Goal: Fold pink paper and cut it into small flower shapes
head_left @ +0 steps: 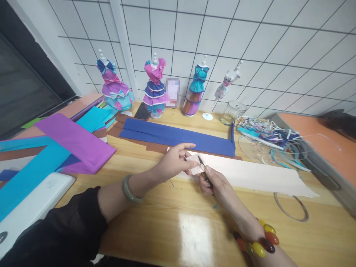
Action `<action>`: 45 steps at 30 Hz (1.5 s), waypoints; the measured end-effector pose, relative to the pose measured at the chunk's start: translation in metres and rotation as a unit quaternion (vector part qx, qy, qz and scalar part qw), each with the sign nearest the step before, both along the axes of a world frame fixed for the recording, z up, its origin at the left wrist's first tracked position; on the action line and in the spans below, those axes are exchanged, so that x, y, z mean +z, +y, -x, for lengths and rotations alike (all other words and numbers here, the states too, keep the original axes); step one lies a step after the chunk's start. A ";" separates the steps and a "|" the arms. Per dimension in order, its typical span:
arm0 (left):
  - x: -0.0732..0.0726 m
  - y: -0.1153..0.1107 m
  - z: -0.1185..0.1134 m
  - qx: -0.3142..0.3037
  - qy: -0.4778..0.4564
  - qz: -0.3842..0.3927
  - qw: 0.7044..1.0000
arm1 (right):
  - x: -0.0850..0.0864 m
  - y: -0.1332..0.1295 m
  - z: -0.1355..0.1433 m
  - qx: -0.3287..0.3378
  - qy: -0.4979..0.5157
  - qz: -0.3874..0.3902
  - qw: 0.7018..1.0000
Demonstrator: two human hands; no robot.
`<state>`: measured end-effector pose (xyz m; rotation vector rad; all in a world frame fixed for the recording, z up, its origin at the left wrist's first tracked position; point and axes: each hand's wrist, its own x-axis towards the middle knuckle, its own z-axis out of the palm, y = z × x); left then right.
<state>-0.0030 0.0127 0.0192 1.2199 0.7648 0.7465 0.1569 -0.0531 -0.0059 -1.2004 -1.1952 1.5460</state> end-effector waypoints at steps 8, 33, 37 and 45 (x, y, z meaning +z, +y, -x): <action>-0.001 0.001 0.000 0.005 -0.027 0.051 0.998 | 0.000 0.000 0.000 -0.004 -0.024 -0.007 1.000; -0.005 -0.002 -0.007 0.014 -0.070 0.126 0.989 | 0.001 0.002 0.000 -0.011 0.007 0.009 1.000; -0.005 -0.002 -0.008 0.014 -0.071 0.128 0.989 | 0.002 0.002 -0.001 -0.009 0.031 0.012 0.999; 0.002 0.004 -0.005 0.029 -0.033 0.081 0.996 | 0.000 0.004 -0.007 -0.004 0.081 0.052 0.995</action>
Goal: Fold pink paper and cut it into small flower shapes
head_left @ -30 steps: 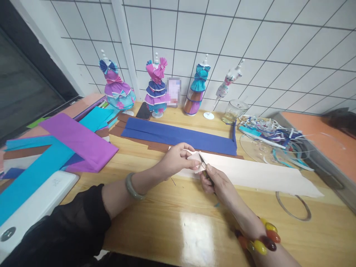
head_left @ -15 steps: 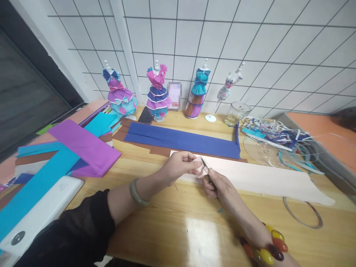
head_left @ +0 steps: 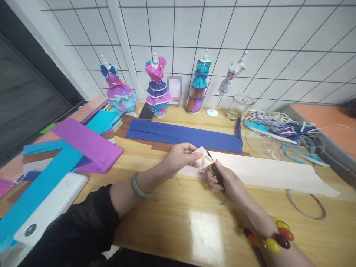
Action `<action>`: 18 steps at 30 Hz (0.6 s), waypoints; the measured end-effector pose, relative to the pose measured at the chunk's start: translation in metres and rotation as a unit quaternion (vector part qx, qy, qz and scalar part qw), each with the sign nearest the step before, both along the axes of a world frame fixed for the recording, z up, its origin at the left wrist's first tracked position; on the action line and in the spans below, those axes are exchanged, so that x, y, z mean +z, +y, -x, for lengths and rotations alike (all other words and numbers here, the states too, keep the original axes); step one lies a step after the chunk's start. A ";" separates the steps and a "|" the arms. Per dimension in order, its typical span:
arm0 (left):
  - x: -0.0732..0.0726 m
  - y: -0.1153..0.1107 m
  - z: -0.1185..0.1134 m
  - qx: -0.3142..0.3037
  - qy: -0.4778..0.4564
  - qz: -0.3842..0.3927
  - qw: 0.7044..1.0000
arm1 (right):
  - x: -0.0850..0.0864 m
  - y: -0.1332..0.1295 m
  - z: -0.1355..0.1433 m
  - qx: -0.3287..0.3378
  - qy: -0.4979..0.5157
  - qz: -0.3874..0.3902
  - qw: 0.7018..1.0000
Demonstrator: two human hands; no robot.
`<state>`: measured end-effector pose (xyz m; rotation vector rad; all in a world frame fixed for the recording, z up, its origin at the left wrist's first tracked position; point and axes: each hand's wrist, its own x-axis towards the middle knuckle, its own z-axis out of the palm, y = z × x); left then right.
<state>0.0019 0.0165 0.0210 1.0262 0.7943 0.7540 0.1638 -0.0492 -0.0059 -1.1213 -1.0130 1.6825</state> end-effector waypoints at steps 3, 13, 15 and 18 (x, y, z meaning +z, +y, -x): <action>0.001 0.003 0.001 0.005 -0.003 -0.002 1.000 | -0.002 0.001 -0.004 -0.026 0.009 -0.008 1.000; -0.005 -0.005 -0.003 -0.017 0.051 -0.033 0.998 | 0.007 -0.002 -0.003 -0.153 -0.088 -0.026 0.984; -0.004 -0.006 -0.003 -0.024 0.029 -0.010 0.999 | 0.005 -0.002 -0.003 -0.160 -0.083 -0.032 0.983; -0.003 -0.006 -0.002 -0.033 -0.004 0.033 0.999 | 0.003 -0.002 -0.004 -0.167 -0.072 -0.045 0.982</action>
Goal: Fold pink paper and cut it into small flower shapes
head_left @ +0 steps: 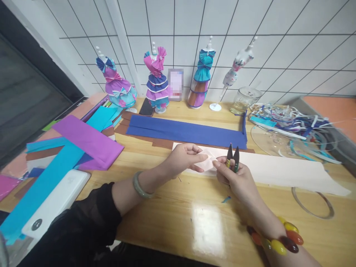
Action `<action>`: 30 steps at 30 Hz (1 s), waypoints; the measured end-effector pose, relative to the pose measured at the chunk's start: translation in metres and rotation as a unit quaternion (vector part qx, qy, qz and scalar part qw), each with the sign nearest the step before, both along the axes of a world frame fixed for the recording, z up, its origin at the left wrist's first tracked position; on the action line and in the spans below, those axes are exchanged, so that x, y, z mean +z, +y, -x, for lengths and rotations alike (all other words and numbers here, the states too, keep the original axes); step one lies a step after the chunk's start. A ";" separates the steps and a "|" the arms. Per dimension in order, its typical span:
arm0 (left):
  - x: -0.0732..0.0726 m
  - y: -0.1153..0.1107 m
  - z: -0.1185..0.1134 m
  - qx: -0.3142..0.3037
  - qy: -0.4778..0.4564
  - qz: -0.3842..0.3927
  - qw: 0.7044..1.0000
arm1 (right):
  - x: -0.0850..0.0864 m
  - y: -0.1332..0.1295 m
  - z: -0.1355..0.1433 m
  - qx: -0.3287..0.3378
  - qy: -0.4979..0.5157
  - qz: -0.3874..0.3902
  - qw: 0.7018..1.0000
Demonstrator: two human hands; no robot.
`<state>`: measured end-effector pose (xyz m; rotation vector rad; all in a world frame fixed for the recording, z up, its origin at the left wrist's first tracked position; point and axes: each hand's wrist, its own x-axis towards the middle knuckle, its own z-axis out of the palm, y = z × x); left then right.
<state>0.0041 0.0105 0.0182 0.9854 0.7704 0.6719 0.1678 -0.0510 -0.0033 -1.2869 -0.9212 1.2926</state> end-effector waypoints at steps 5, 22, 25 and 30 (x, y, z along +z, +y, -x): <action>0.000 0.000 -0.002 0.005 -0.043 0.056 0.997 | 0.000 0.002 0.000 -0.014 -0.001 -0.001 1.000; -0.009 -0.001 -0.002 -0.042 -0.078 -0.082 0.993 | 0.006 0.002 0.003 0.077 0.189 0.101 0.974; -0.012 0.000 -0.001 -0.050 -0.068 -0.072 0.994 | 0.006 0.002 0.003 0.078 0.180 0.106 0.975; -0.009 0.002 -0.002 -0.006 -0.085 -0.025 0.996 | 0.009 0.002 0.003 0.029 0.079 0.054 0.995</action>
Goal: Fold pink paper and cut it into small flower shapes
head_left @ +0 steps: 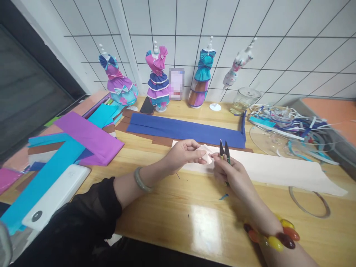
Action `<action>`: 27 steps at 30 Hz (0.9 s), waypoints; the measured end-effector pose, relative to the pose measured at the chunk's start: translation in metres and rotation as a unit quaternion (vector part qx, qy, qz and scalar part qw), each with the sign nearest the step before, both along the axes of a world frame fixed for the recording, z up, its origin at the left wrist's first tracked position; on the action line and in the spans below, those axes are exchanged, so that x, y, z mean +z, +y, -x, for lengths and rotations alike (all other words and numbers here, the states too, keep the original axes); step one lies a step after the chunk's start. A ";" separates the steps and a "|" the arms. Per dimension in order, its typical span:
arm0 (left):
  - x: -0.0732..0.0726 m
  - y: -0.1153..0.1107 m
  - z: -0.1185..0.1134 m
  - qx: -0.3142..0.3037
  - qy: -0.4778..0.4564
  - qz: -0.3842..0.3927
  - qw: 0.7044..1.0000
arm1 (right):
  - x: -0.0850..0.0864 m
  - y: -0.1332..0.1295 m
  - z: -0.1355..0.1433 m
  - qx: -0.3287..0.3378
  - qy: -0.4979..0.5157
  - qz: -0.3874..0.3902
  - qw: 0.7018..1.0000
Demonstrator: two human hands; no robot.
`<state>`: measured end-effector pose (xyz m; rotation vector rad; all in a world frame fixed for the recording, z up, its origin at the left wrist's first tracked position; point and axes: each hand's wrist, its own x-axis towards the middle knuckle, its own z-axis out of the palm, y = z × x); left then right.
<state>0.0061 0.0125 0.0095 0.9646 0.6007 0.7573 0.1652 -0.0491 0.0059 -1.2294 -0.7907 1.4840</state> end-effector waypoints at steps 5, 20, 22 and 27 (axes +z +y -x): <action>0.006 0.005 0.003 0.046 -0.009 0.017 0.999 | 0.001 -0.001 0.000 0.035 -0.081 -0.021 0.996; 0.010 0.005 0.004 0.051 0.003 0.004 0.999 | -0.002 -0.009 0.005 0.109 -0.187 -0.067 0.974; 0.008 0.005 0.004 0.039 0.012 0.000 0.999 | -0.002 -0.008 0.005 0.109 -0.189 -0.067 0.974; 0.004 0.003 0.002 0.023 0.029 0.007 0.999 | -0.001 -0.008 0.006 0.120 -0.183 -0.061 0.974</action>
